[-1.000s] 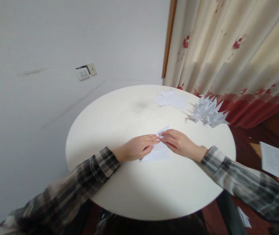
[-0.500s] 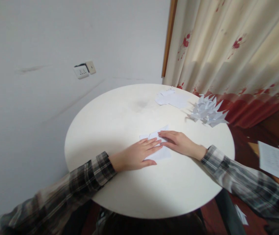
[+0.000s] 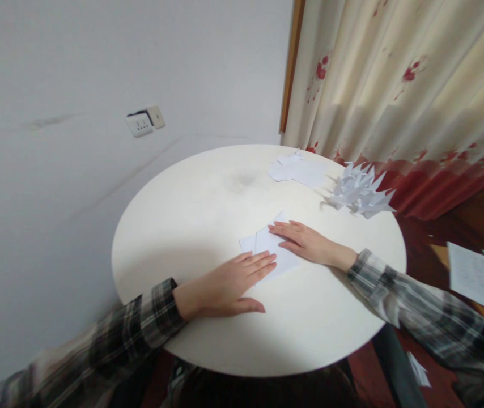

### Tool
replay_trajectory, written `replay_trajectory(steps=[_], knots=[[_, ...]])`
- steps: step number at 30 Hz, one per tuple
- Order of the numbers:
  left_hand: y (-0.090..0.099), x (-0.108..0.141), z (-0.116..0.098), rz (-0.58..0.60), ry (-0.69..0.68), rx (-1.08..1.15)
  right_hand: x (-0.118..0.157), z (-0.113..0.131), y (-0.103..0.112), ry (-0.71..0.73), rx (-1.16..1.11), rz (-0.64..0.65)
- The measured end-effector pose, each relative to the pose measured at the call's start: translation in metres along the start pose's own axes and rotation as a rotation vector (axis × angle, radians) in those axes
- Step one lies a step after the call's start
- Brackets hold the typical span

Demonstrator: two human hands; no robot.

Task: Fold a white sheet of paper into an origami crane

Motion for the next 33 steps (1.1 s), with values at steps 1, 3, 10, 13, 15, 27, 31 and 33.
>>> replay_trajectory(steps=[1,3,10,13,15,27,31,33], knots=[[0.001,0.003,-0.002,0.009,0.000,0.006,0.000,0.001,0.000,-0.004,-0.002,0.000],[0.002,0.010,-0.005,0.013,-0.002,0.019,0.000,0.002,0.001,-0.013,-0.007,0.000],[0.006,0.025,-0.014,0.023,-0.009,0.064,0.002,0.003,0.001,-0.024,0.008,-0.005],[0.008,0.028,-0.015,0.009,-0.027,0.055,0.002,0.004,0.001,-0.003,0.027,-0.034],[0.008,0.028,-0.013,-0.020,-0.045,0.041,0.003,0.006,0.001,0.023,0.061,-0.055],[-0.007,-0.024,0.021,-0.317,0.174,-0.298,0.006,0.013,-0.001,0.116,0.240,-0.099],[-0.011,-0.024,0.020,-0.287,0.240,-0.471,0.006,0.015,-0.001,0.110,0.243,-0.104],[-0.013,-0.022,0.021,-0.285,0.257,-0.517,0.006,0.016,-0.002,0.114,0.242,-0.110]])
Point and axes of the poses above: each hand's wrist, its own x-axis away from the middle knuckle, its own y-axis out of the back of the hand, z = x × y, the point moved 1 cm from there along -x, towards the middle knuckle, and after that the axes turned 12 degrees about -y, right-handed, at the moved point
